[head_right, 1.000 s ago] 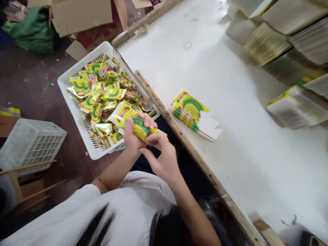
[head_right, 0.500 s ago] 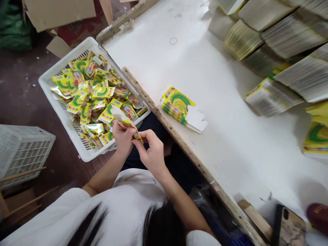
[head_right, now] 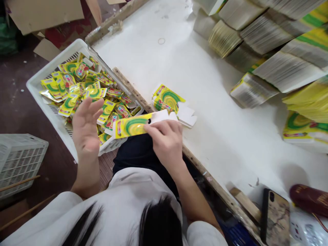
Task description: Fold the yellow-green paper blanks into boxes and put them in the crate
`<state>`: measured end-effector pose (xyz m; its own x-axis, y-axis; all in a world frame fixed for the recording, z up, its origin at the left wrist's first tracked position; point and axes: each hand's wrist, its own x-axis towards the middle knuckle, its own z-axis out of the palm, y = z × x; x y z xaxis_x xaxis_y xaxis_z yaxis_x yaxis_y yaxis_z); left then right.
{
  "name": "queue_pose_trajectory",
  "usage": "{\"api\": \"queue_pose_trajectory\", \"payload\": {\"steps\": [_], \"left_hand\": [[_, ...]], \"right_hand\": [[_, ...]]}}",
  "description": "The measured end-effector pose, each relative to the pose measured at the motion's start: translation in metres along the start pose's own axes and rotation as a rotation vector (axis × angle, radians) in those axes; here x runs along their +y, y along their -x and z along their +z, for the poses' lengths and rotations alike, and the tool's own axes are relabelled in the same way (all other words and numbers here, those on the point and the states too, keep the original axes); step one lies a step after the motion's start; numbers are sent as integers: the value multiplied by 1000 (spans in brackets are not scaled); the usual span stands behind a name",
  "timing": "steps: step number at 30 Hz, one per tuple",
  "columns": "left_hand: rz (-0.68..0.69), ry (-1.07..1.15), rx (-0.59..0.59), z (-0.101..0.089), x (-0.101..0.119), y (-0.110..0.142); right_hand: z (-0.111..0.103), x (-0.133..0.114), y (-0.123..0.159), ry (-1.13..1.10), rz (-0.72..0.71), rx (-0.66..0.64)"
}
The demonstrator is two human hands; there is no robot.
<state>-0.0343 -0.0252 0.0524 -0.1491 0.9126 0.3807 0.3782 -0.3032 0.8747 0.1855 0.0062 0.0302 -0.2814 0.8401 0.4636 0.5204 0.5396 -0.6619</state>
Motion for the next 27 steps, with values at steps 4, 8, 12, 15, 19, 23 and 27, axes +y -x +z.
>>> {"api": "queue_pose_trajectory", "payload": {"steps": [4,8,12,15,19,23,27], "left_hand": [[-72,-292,-433,13,4,-3],[-218,-292,-422,39,-12,9],[-76,-281,-343,52,-13,22],[44,-264,-290,57,-11,27],[51,-222,-253,63,-13,30],[-91,-261,-352,63,-17,27],[-193,-245,-404,58,-17,23]], "right_hand": [[4,-2,4,-51,-151,-152],[11,2,10,-224,104,77],[28,10,16,-622,429,-52],[37,9,14,-872,590,-146],[36,-3,7,-1019,721,-84],[36,-12,7,-1059,752,-135],[40,-10,13,-999,737,-219]]}}
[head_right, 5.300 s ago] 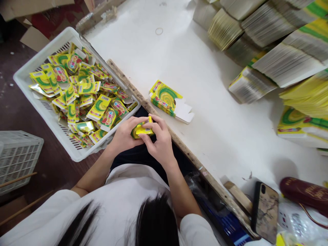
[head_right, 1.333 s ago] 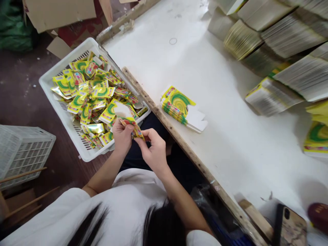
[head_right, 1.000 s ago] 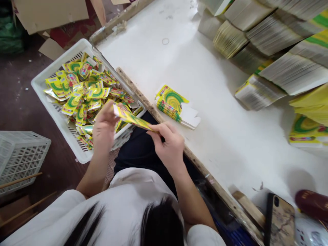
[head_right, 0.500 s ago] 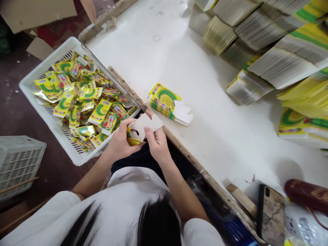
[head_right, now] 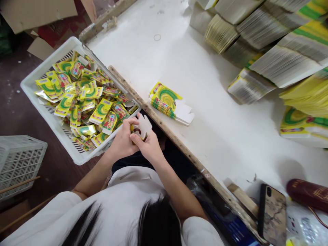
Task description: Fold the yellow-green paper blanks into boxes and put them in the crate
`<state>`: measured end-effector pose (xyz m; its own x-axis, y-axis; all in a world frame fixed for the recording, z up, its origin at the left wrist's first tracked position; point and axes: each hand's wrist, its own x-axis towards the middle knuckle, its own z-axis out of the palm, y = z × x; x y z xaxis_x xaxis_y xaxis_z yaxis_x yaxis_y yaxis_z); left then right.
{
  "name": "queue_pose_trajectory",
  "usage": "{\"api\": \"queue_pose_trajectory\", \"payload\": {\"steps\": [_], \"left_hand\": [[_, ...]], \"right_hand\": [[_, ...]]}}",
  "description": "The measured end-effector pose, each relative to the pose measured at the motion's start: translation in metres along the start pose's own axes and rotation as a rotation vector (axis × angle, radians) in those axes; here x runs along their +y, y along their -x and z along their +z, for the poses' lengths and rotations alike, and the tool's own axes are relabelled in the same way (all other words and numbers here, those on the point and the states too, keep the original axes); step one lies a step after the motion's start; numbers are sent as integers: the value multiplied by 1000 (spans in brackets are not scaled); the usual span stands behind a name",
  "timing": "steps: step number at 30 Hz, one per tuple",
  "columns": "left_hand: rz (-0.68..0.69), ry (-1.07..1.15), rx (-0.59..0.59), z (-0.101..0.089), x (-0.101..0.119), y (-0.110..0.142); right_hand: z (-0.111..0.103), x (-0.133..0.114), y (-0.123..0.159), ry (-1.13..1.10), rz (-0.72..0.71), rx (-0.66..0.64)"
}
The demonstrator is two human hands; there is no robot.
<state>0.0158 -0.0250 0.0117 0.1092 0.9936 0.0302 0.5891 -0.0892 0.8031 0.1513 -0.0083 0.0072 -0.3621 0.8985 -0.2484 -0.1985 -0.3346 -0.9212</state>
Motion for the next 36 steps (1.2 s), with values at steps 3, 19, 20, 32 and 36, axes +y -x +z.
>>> {"api": "queue_pose_trajectory", "payload": {"steps": [3,19,20,32,36], "left_hand": [[-5,0,-18,-2,1,-1],[44,-75,-14,3,-4,1],[37,-49,-15,4,-5,1],[81,-198,91,9,-13,9],[149,-215,120,-13,-16,5]], "right_hand": [[-2,6,0,-103,44,-73],[-9,13,-4,32,-42,-109],[-9,12,-2,95,-102,-109],[-27,10,-6,618,-472,120],[-34,5,-2,840,-523,-104]]}}
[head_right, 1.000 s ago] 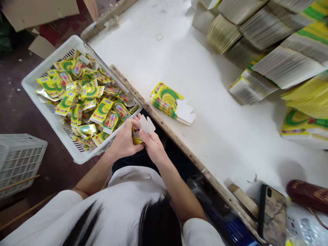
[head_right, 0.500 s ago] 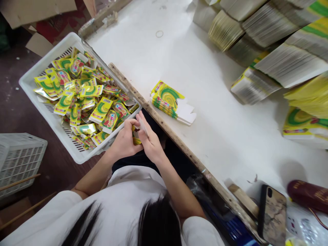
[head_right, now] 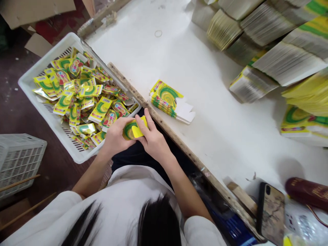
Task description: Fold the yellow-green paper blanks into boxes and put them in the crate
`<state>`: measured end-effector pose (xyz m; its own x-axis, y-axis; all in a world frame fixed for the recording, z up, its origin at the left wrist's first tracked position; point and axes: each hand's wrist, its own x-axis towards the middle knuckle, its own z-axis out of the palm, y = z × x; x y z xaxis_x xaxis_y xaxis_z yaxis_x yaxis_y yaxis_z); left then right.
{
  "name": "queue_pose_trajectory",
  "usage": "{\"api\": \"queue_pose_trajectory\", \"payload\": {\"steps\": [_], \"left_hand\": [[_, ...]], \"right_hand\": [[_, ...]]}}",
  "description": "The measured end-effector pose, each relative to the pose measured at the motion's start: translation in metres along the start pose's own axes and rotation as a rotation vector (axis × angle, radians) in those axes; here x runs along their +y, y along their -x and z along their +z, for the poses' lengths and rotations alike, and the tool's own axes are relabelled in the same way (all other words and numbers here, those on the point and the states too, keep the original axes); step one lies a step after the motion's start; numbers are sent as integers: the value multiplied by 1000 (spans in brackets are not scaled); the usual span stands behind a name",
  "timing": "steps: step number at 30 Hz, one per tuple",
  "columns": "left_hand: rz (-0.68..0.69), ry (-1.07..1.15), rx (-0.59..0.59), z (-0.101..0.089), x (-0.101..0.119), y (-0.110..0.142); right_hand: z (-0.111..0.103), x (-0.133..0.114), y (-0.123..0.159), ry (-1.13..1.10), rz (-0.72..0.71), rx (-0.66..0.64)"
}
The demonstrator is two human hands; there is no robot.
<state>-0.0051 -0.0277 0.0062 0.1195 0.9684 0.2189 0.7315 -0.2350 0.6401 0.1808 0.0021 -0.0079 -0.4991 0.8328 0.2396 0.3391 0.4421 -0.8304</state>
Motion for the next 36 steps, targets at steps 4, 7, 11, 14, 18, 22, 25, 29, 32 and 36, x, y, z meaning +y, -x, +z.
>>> {"api": "queue_pose_trajectory", "payload": {"steps": [4,7,11,14,18,22,25,29,32,36], "left_hand": [[1,60,-129,-22,-7,-10],[11,66,-173,-27,-2,-14],[-5,-9,-133,-20,11,-15],[-86,16,-103,-25,0,-12],[-299,-192,208,-55,-52,-4],[-400,-255,332,-69,-81,0],[-263,-81,104,-48,-64,-1],[-201,233,-110,-7,-30,-5],[-214,606,-150,16,-14,-9],[-222,968,34,24,5,-24]], "right_hand": [[-22,2,-1,-36,-40,-96],[-30,1,-5,-102,-17,-176],[-19,-6,-11,-163,61,-36],[-16,-7,-17,-200,36,-10],[-38,18,-26,-15,117,294],[-49,56,-35,449,300,412],[-43,70,-38,534,315,396],[-39,56,-37,429,297,513],[-33,27,-31,158,253,556],[-7,-14,-20,-241,172,275]]}}
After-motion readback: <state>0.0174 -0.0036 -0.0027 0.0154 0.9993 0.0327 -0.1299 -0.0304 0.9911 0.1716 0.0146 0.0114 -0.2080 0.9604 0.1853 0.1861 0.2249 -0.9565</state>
